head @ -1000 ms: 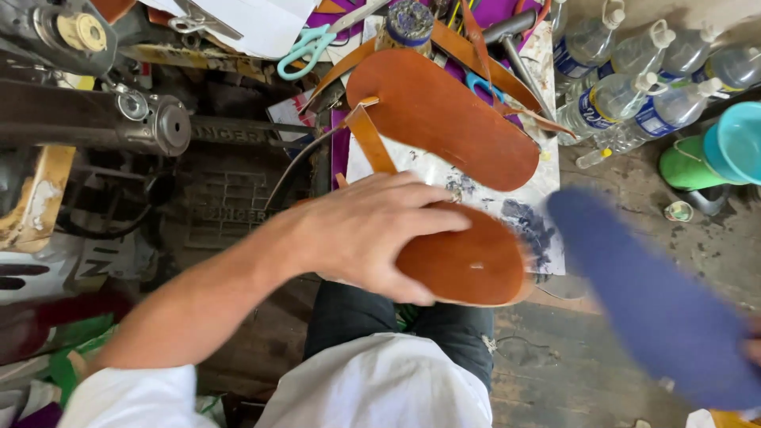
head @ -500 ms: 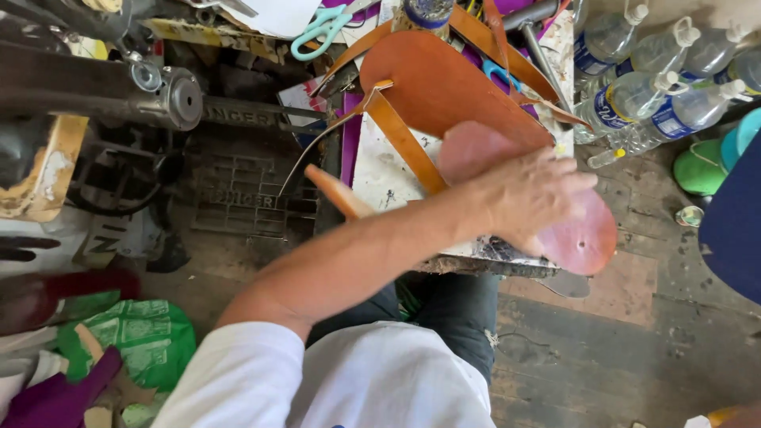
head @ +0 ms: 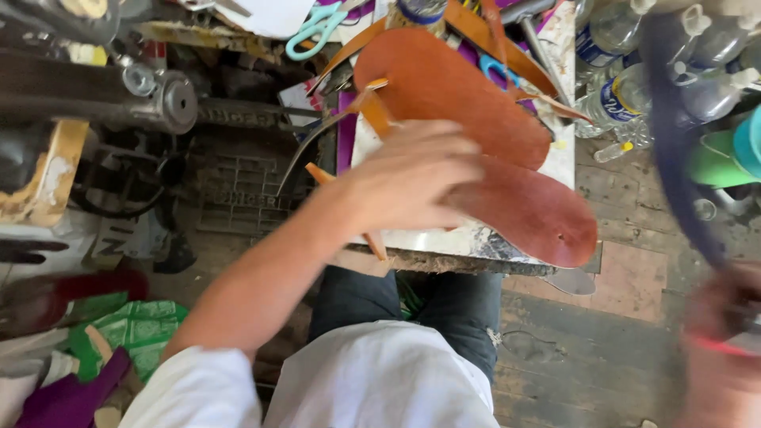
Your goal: Trimming the edges of a leather sandal sole and fitting straps using a utility knife and pencil.
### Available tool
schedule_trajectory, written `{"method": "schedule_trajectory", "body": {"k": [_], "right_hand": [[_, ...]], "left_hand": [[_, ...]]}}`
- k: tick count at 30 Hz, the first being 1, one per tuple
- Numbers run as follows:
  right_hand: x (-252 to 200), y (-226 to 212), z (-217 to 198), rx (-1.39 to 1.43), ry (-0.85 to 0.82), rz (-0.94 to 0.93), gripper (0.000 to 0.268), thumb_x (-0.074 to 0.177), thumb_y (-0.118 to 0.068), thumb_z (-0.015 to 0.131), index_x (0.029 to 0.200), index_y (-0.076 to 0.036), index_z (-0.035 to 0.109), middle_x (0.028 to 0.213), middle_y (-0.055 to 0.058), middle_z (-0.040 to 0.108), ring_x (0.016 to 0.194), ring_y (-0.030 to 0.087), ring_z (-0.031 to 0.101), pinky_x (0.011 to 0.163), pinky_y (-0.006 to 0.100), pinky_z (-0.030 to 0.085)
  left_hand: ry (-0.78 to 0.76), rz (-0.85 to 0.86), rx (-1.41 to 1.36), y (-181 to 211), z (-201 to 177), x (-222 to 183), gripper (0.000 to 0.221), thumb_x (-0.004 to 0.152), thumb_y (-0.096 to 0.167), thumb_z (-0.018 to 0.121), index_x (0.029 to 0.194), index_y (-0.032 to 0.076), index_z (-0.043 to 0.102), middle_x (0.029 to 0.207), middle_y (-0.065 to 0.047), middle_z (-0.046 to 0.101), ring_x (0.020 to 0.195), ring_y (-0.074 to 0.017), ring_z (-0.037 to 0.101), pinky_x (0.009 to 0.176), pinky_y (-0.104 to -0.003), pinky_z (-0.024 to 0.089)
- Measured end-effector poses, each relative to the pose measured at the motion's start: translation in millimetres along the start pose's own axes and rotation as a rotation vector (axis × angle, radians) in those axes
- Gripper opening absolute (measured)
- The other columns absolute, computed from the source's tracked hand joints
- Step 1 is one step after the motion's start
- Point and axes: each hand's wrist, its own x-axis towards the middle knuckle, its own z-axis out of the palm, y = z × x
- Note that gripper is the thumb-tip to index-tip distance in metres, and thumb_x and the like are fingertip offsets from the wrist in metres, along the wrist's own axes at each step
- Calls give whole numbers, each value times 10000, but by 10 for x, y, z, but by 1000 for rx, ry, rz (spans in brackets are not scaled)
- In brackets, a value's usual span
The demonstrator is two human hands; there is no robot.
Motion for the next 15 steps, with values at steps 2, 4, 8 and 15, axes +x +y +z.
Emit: {"method": "schedule_trajectory", "body": {"k": [2,4,8,15], "right_hand": [[-142,-81,215,-22,14,-22,246,548,-100,542,745,45,570,832,155,552,836,287,519,819,384,340],[-158,40,368,-734,118,-554,140,1124,-216,886,1014,-230,800,1149,37,817,980,288,686,943,404,510],[-66,-278,697,-437,41,-769,79,1033,-126,749,991,-73,790,1088,108,767,857,329,609,778,416,541],[-96,-299,715,-464,-58,-726,462,1055,-337,379,1047,-84,766,1129,99,738,892,349,610,832,435,541]], "left_hand": [[-68,-97,100,-87,-10,-245,451,799,371,828,1188,167,724,1299,-48,634,1169,-247,534,1053,-467,405],[47,-16,82,-225,166,-414,343,870,453,734,1020,148,785,1274,-152,678,1315,-349,531,1215,-599,221],[439,146,-32,-244,213,-514,386,885,212,800,598,87,573,621,-16,576,721,-246,520,835,-436,470],[229,-179,-217,-183,-104,-449,530,830,123,788,1246,84,462,1392,-154,450,1317,-305,437,1126,-458,359]]}}
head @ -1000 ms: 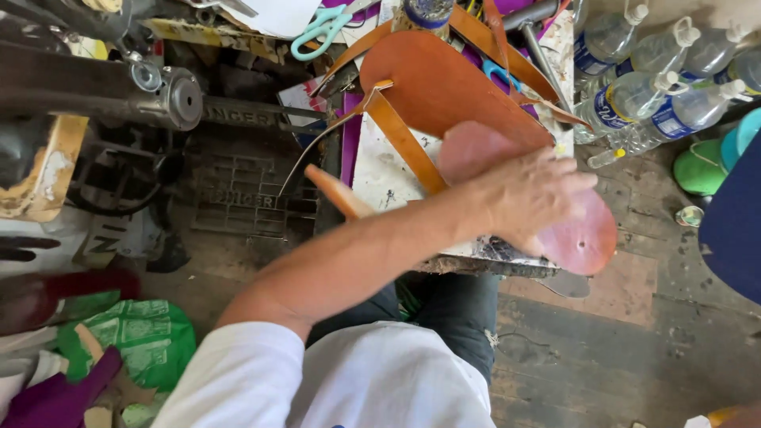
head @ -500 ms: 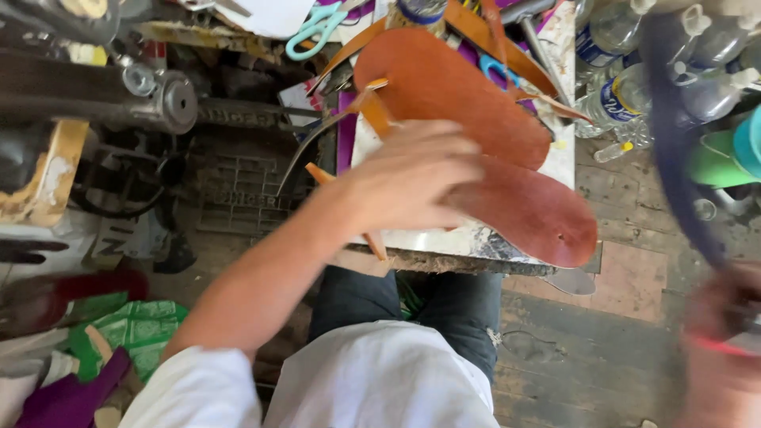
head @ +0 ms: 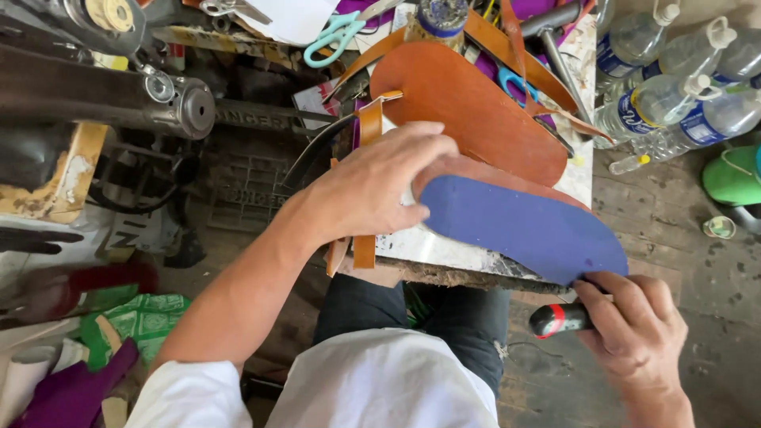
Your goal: Trimming the edges of a leather sandal sole and fitting straps using a utility knife and pencil.
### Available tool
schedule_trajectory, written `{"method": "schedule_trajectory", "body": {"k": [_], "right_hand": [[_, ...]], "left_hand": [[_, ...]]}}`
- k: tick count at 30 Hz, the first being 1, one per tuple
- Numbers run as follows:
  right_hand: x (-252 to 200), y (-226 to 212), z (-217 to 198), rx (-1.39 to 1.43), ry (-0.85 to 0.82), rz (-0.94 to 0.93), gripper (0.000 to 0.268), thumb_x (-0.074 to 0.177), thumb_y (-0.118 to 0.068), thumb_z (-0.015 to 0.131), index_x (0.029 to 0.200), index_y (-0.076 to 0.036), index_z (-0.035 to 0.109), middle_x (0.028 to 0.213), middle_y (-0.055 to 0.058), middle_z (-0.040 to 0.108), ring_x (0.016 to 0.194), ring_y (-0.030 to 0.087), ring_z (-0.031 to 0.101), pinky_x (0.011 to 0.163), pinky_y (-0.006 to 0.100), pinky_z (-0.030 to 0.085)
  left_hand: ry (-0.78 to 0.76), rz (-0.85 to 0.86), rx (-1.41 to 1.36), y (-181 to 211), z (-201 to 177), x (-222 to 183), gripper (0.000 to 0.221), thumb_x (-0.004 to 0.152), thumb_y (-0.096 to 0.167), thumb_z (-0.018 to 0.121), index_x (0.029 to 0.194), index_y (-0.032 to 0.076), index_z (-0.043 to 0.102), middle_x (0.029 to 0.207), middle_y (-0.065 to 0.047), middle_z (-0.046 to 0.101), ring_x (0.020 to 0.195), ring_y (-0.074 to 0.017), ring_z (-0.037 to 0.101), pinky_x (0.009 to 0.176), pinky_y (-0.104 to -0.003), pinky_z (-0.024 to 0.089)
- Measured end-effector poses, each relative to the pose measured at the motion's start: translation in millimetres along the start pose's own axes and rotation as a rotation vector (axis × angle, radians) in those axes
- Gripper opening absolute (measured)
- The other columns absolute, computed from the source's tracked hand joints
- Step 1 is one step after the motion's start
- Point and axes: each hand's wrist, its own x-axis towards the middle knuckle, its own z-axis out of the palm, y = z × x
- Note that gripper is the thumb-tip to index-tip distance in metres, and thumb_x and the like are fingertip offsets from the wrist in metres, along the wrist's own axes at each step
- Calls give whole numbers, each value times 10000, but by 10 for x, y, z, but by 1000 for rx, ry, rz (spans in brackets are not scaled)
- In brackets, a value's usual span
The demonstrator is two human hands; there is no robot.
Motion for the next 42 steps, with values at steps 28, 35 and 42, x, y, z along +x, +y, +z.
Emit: {"method": "schedule_trajectory", "body": {"k": [28,35,42], "right_hand": [[52,-96,-29,169,-71,161,256,882,-40,556,1059,-81,736,1178,112,699,1031,362,624,976,461,525],[17,-130,20,216,-23,190,147,928,-24,672,1055,-39,743,1154,157,707,1005,385,639,945,465,527],[-23,-187,76,211,5,228,112,944,-25,712,1051,-41,742,1156,154,706,1019,373,652,953,448,523]], "left_hand": [[91,118,178,-58,533,-259,464,871,366,787,1179,29,708,1408,-207,564,1238,-347,484,1078,-480,446],[125,138,160,-95,549,-259,457,893,380,758,1184,30,717,1423,-216,560,1234,-354,485,1076,-485,444],[168,148,116,-100,552,-250,447,882,358,780,1171,23,725,1402,-211,582,1228,-355,500,1066,-488,462]]}}
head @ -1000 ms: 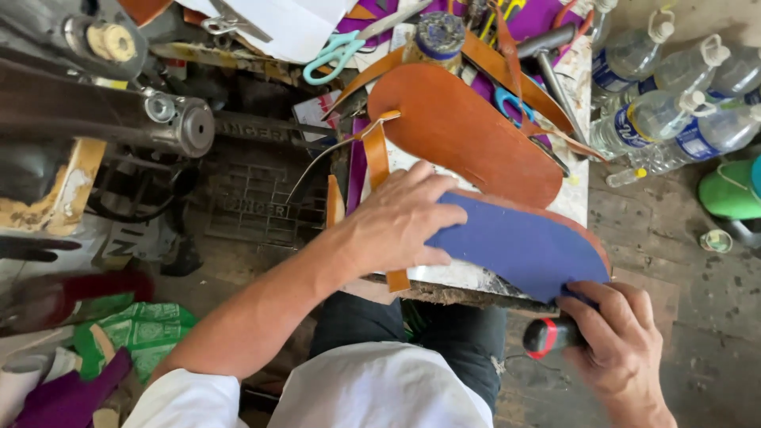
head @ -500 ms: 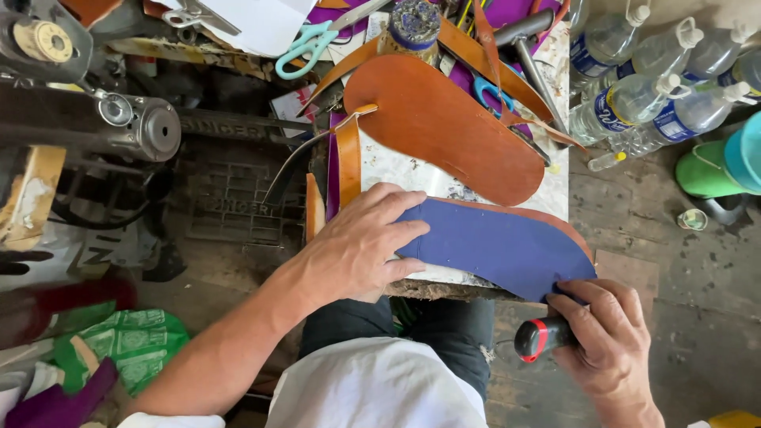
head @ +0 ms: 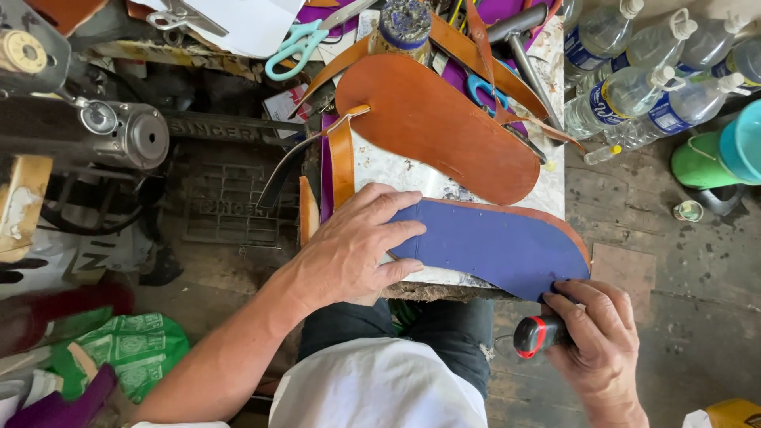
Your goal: Trimming the edges of a leather sandal sole and fitting straps using a utility knife and pencil.
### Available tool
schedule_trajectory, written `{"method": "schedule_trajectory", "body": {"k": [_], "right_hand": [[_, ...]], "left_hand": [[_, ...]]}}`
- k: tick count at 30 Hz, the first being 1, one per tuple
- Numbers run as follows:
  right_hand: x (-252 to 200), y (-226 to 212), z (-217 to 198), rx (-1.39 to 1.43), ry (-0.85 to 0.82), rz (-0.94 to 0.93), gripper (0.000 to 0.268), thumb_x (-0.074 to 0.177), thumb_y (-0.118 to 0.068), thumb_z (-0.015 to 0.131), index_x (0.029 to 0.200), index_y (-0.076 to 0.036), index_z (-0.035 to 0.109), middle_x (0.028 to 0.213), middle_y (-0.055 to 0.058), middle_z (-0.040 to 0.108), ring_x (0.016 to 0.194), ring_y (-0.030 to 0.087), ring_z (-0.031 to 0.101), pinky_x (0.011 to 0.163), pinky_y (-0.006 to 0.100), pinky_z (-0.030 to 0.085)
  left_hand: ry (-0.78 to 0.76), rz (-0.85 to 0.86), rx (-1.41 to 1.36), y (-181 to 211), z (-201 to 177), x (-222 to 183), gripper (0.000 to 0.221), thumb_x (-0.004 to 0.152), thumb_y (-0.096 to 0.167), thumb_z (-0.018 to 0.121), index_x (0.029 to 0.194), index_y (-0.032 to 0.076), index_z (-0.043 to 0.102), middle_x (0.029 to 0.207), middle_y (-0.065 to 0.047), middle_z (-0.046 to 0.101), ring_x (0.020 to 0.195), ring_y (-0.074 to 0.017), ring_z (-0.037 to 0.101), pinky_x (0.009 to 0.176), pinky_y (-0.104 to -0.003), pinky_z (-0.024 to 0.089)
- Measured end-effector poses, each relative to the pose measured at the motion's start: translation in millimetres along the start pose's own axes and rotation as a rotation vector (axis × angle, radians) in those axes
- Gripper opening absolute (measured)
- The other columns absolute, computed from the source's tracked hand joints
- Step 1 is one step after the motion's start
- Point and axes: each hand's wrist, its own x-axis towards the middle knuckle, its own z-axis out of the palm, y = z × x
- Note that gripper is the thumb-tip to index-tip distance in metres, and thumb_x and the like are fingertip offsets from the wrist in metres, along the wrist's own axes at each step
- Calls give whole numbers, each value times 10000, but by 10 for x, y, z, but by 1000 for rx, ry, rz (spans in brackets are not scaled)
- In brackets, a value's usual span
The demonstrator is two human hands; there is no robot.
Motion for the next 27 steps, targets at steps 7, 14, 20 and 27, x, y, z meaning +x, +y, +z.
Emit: {"method": "schedule_trajectory", "body": {"k": [7,14,20,27], "right_hand": [[0,-15,43,21,13,26,102,932,-15,689,1018,-28,742,1130,153,705,1019,373,644,968,433,508],[-9,-20,58,16,22,40,81,940,-39,707,1010,-33,749,1130,142,706,1022,354,649,975,420,511],[197,-143,-58,60,110,30,144,972,-102,686,950,33,732,1065,203,720,978,373,669,952,450,511],[386,-229,-165,36,557,293,130,1109,155,743,1131,139,615,1121,320,603,952,424,604,791,485,569]], "left_hand": [[30,-6,18,9,28,-2,431,861,356,795,1136,31,727,1373,-202,597,1210,-361,509,1067,-494,464],[15,-20,10,19,28,0,432,870,355,782,1137,21,725,1389,-206,590,1230,-357,500,1074,-492,459],[38,-19,-2,42,-19,9,456,841,341,818,1153,22,721,1382,-203,593,1226,-348,507,1065,-483,470],[518,-160,-518,490,-371,322,597,908,355,755,1337,44,480,1547,-237,457,1392,-333,566,1133,-439,550]]}}
